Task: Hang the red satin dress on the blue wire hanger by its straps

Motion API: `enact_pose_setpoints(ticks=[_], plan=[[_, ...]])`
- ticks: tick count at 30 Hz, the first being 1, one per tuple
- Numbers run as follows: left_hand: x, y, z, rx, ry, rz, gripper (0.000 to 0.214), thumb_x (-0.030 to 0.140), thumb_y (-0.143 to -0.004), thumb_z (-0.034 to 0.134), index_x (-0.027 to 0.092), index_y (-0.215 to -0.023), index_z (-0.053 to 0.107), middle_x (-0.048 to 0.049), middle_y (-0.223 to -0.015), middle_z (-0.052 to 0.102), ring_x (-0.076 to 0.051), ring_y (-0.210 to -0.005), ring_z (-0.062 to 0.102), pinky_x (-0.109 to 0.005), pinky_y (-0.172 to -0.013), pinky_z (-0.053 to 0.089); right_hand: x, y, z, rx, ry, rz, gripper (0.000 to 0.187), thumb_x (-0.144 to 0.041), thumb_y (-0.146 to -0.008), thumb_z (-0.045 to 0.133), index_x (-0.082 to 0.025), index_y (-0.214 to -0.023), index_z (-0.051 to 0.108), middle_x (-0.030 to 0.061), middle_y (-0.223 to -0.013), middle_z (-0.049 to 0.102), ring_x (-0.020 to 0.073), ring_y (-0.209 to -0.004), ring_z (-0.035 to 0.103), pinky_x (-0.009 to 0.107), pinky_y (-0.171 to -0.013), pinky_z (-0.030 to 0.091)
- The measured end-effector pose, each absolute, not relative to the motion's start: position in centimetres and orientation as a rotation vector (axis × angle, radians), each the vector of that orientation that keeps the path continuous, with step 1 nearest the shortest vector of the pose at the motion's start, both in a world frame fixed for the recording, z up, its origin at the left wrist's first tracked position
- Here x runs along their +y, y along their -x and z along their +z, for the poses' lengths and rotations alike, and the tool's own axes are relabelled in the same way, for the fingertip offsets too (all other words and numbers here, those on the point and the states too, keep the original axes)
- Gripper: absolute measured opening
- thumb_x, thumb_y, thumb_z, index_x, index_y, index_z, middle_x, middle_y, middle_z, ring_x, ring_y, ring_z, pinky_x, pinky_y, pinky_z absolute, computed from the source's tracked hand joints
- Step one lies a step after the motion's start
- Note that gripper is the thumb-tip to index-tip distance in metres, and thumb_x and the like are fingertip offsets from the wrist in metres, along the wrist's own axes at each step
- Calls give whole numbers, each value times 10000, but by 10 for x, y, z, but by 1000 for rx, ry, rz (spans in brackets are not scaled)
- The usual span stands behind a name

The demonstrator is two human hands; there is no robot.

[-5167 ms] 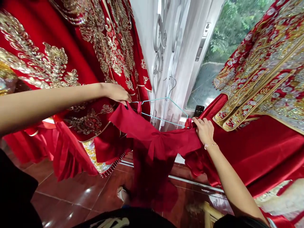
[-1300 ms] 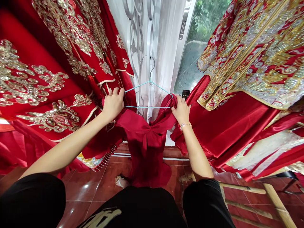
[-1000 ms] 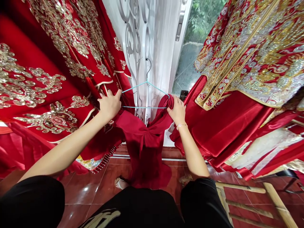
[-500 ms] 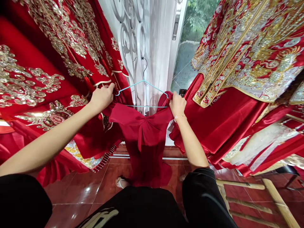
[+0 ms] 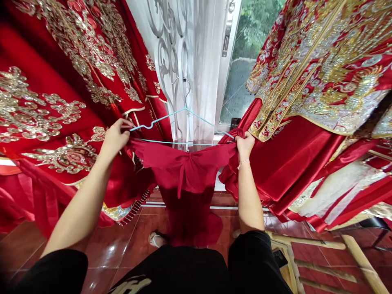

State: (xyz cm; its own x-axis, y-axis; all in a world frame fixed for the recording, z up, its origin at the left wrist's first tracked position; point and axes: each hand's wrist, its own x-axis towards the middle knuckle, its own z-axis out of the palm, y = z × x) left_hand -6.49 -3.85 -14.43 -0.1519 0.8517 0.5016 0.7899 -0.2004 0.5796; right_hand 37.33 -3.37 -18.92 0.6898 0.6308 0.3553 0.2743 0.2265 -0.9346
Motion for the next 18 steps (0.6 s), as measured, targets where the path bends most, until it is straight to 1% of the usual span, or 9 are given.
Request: enact_pose_setpoints(ticks=[2, 4, 7, 10, 13, 15, 18], plan=[[-42, 68, -172, 1853, -1917, 1357, 403, 19, -763, 405, 169, -1058, 634, -68, -1133, 740, -170, -1103, 684, -273, -1007, 506, -40, -372, -209, -732, 1291, 398, 190, -130, -515, 521, -223, -536, 356, -97, -515, 342, 76, -502, 315, 214, -473, 294], [-48, 69, -203, 1878, -1861, 1282, 389, 26, -764, 400, 174, -1031, 642, -64, -1138, 743, -174, -1128, 676, -274, -1024, 495, -50, -365, -231, -708, 1277, 430, 210, -156, -520, 508, -234, -548, 315, -104, -506, 314, 74, -478, 310, 211, -455, 307], [-63, 70, -247, 1962, -1892, 910, 404, 52, -799, 395, 220, -1030, 681, -27, -1178, 741, -204, -1182, 654, -303, -1049, 478, -67, -350, -258, -689, 1243, 458, 209, -186, -513, 509, -235, -550, 310, -106, -507, 317, 74, -477, 317, 209, -452, 316], [-80, 71, -282, 1939, -1960, 412, 454, 74, -842, 372, 271, -1037, 731, 1, -1213, 737, -221, -1168, 666, -300, -1013, 489, -81, -334, -274, -697, 1209, 452, 172, -200, -492, 512, -223, -543, 349, -99, -527, 353, 74, -514, 324, 200, -471, 301], [-93, 74, -305, 1945, -1904, 137, 427, 92, -836, 401, 269, -953, 772, -25, -1189, 751, -244, -1143, 681, -306, -968, 504, -92, -322, -277, -738, 1181, 459, 149, -199, -485, 519, -213, -553, 387, -92, -552, 384, 79, -551, 344, 201, -505, 313], [-99, 76, -318, 1984, -1833, 79, 354, 111, -802, 462, 247, -867, 782, -63, -1108, 773, -275, -1091, 701, -333, -936, 517, -98, -315, -274, -786, 1171, 448, 144, -190, -488, 531, -208, -568, 413, -89, -563, 402, 84, -566, 360, 206, -524, 316], [-104, 77, -333, 2005, -1738, 36, 244, 133, -738, 545, 221, -755, 772, -96, -971, 785, -307, -1002, 721, -371, -901, 528, -104, -307, -266, -880, 1191, 363, 138, -190, -504, 543, -208, -581, 430, -84, -567, 412, 93, -573, 370, 222, -544, 311]])
